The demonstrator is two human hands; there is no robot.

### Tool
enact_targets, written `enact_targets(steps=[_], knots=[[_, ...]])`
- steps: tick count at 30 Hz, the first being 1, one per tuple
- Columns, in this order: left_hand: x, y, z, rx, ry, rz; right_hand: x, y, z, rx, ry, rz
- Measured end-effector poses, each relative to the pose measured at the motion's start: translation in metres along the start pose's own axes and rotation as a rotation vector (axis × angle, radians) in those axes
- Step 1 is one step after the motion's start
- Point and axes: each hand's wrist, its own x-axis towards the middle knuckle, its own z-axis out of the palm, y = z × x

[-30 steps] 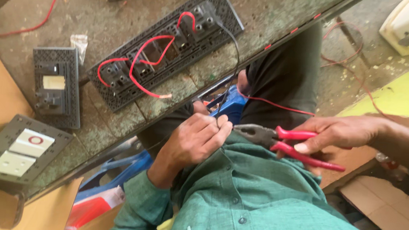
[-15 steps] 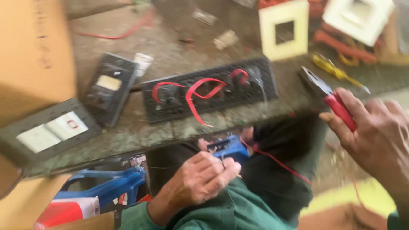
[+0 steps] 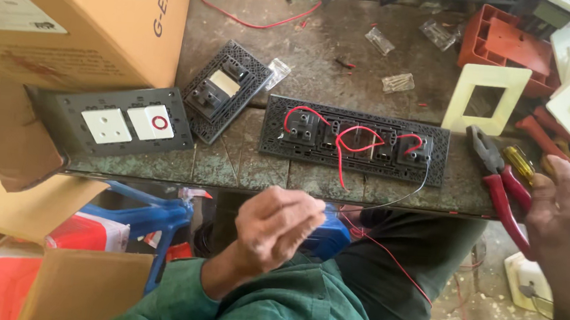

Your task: The person assembles an electrical switchboard by stripping red and black wires with pliers and securing them into the terminals of a black switchboard frame using a screwdriver. The person works on a cluttered workbench containing various electrical components and tools.

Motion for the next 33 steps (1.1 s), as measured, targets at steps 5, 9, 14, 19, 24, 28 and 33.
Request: enact_targets(steps=[5,9,14,19,24,28,33], knots=[[0.017,-0.008,-0.01,0.127,-0.016,-0.133,0.03,0.019,-0.006,-0.097,-0.183,-0.027],[0.029,-0.015,-0.013,0.359,-0.053,-0.144,0.029,0.038,-0.003,-0.182,-0.165,-0.119],[0.029,-0.023,-0.013,0.392,-0.085,-0.199,0.002,0.073,0.011,-0.383,-0.268,0.244],[0.037,-0.03,-0.02,0.397,-0.19,-0.219,-0.011,0.031,-0.004,0.147,-0.027,0.169],[0.047,-0.035,-0.026,0.403,-0.253,-0.237,-0.009,-0.108,-0.021,0.876,0.153,0.088],[0.044,-0.034,-0.028,0.412,-0.252,-0.242,0.006,-0.178,-0.023,1.112,0.159,-0.007],[0.034,-0.027,-0.02,0.444,-0.25,-0.201,0.031,-0.205,-0.011,1.038,0.094,-0.129]])
